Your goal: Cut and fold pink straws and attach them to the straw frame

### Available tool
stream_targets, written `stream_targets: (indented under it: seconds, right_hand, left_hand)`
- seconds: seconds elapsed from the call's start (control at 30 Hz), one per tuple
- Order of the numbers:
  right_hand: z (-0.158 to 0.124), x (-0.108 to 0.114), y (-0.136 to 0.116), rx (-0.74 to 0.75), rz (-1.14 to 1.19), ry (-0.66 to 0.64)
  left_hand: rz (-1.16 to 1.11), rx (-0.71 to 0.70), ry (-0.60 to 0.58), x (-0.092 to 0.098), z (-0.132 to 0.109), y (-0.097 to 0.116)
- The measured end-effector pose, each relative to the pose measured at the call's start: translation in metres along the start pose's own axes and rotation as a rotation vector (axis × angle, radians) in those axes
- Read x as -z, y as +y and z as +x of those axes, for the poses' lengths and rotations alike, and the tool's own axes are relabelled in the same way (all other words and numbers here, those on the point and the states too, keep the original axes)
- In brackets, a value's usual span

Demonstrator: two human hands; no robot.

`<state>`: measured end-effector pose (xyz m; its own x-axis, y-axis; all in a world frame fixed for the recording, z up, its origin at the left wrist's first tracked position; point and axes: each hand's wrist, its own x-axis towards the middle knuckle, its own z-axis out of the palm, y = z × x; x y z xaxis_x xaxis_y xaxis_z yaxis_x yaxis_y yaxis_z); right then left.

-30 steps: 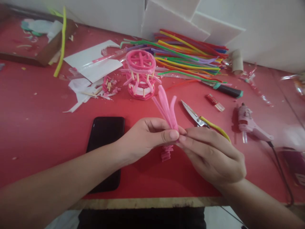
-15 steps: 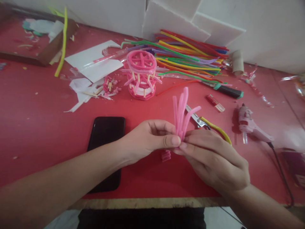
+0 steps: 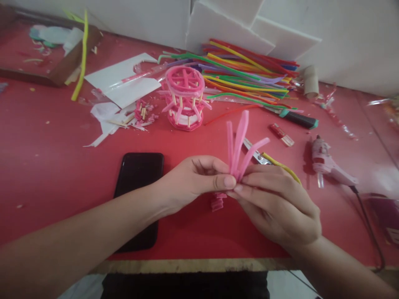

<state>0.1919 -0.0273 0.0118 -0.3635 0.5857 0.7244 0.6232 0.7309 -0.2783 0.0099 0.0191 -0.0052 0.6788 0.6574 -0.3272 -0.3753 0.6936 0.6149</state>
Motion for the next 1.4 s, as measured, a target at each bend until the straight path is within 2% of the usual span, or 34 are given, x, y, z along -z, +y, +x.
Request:
stream_targets:
  seconds: [0.17, 0.3, 0.5, 0.6, 0.73, 0.93, 1.03, 1.1, 1.2, 1.27, 1.33, 1.4]
  right_hand:
    - [-0.004, 0.0, 0.0, -0.023, -0.031, 0.002]
    - [-0.008, 0.002, 0.0, 0.018, -0.048, -0.045]
    - [0.0, 0.001, -0.001, 0.016, 0.004, -0.043]
    - [0.001, 0.004, -0.003, -0.005, 0.022, -0.073]
    - [-0.007, 0.013, -0.003, 0.027, 0.01, -0.13]
    - [-0.009, 0.009, -0.001, 0.018, 0.071, -0.094]
    - [0.001, 0.002, 0.001, -0.006, 0.035, -0.038]
    - [0.008, 0.003, 0.005, -0.008, -0.06, -0.04]
    - [0.009, 0.021, 0.022, -0.126, -0.272, -0.175]
    - [-0.001, 0.04, 0.037, -0.317, -0.416, -0.323]
    - [-0.017, 0.059, 0.051, -0.385, -0.482, -0.585]
    - [-0.033, 0.072, 0.058, -0.455, -0.54, -0.78]
  left_hand:
    - [-0.037, 0.041, -0.012, 0.0, 0.0, 0.001]
    - [-0.058, 0.064, -0.005, 0.0, 0.001, 0.002]
    - [-0.061, 0.082, 0.018, 0.001, 0.003, 0.001]
    - [-0.054, 0.055, 0.024, 0.0, 0.002, 0.0]
    - [0.045, -0.034, -0.03, -0.003, -0.001, 0.001]
    - [0.092, -0.063, -0.044, -0.004, -0.001, 0.0]
    - [0.05, -0.069, -0.015, -0.002, 0.0, -0.002]
    - [0.048, -0.082, 0.052, 0.0, 0.0, -0.003]
    - [0.093, -0.104, 0.161, 0.004, 0.001, -0.001]
    - [0.151, -0.125, 0.201, 0.006, 0.001, 0.0]
    - [0.217, -0.146, 0.226, 0.009, 0.002, 0.002]
    - [0.275, -0.153, 0.245, 0.01, 0.002, 0.002]
